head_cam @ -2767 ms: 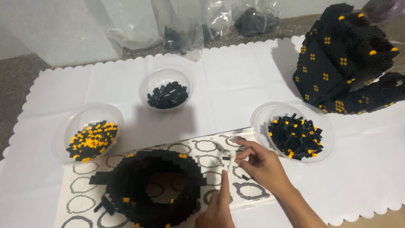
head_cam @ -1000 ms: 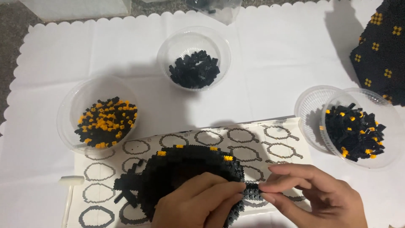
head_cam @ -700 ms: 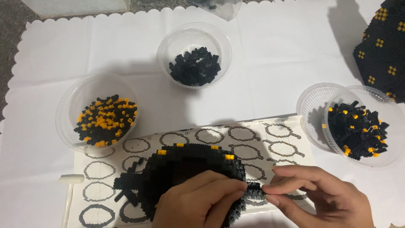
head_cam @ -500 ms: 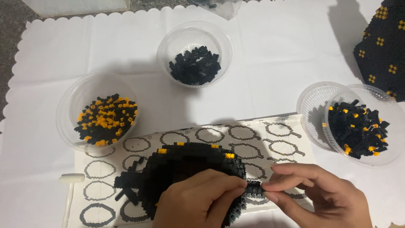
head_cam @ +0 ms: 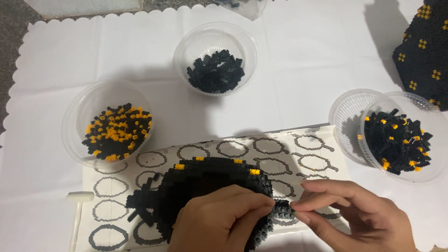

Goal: Assembling a 3D structure using small interlocking plastic blocks by hand and with a small pressing tool.

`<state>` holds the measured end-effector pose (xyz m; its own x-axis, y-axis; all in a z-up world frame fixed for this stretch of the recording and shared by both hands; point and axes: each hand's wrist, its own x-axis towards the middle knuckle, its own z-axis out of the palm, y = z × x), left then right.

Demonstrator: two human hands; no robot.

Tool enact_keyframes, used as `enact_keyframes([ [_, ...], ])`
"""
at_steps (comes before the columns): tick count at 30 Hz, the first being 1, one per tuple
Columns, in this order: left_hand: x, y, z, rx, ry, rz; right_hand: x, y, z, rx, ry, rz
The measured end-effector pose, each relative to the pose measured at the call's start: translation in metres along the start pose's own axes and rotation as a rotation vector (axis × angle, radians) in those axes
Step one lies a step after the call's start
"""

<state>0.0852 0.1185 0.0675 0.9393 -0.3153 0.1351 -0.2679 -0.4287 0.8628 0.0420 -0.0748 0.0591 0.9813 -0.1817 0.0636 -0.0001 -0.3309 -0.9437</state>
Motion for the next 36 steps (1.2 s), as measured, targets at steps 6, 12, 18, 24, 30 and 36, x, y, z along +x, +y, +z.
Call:
enact_keyframes([
  [6,0.0012,-0.0033,0.0009,-0.008,-0.026,0.01,0.0008,-0.0007,-0.0006,-0.002,0.011,0.02],
  [12,0.0026,-0.0012,-0.0009,-0.047,-0.022,0.022,0.0008,-0.0025,0.0007,-0.002,0.019,0.024],
  [18,0.0035,-0.0008,-0.0018,-0.061,-0.053,-0.002,-0.0006,0.0011,-0.0009,0.017,0.004,0.018],
  [24,0.0027,-0.0004,-0.001,-0.054,-0.049,-0.013,0.0,0.0001,-0.0014,0.035,-0.017,0.003],
  [30,0.0018,-0.0001,-0.0009,-0.037,-0.054,-0.032,-0.0002,-0.0022,-0.001,0.018,-0.013,0.042],
  [36,0.0012,0.0008,0.0004,-0.017,-0.042,-0.022,0.0,-0.0007,-0.0035,0.025,-0.04,0.013],
])
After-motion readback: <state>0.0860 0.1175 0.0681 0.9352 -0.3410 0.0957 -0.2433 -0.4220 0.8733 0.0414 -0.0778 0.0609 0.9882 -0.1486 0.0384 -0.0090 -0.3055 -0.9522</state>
